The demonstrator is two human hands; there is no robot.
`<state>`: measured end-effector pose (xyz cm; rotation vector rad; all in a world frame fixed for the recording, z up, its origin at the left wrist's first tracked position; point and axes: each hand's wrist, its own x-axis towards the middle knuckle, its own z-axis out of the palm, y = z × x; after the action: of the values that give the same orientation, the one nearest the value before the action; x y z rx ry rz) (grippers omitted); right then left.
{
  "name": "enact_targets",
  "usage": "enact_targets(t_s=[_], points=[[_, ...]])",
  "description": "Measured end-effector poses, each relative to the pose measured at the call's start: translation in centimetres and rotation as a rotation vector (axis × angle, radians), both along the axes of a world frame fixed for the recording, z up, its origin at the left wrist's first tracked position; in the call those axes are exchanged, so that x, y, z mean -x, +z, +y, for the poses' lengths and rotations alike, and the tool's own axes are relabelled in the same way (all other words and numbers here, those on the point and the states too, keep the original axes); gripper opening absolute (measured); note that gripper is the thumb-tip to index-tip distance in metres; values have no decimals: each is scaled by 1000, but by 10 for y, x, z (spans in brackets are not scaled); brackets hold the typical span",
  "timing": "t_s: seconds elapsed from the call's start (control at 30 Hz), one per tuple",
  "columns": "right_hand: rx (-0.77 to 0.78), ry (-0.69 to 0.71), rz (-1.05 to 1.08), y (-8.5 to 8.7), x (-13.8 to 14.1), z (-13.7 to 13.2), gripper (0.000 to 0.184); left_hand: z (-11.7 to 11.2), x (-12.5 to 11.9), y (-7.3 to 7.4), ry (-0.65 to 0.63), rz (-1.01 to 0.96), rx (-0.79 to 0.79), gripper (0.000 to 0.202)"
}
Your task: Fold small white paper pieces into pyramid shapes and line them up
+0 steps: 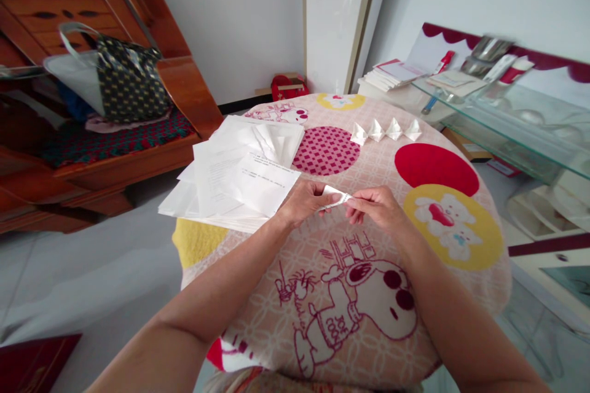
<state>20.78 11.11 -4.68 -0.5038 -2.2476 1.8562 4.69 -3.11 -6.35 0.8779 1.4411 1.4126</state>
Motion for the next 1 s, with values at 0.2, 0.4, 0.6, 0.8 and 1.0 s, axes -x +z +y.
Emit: enact_targets(t_s=[0.2,0.4,0.6,0.8,1.0], points=[[50,-10,12,4,-1,-6,35,0,-2,2,31,41,3,38],[77,-23,-10,-1,3,-8,35,-2,-3,1,24,181,-33,43],[114,-32,-24,1,2,-10,33,0,-5,2,30,126,-54,48],[234,-96,6,-3,5,-13,30,1,-4,1,29,3,-23,42],[320,-139,59,-9,8,-16,33,3,-2,1,146,-99,15,35]])
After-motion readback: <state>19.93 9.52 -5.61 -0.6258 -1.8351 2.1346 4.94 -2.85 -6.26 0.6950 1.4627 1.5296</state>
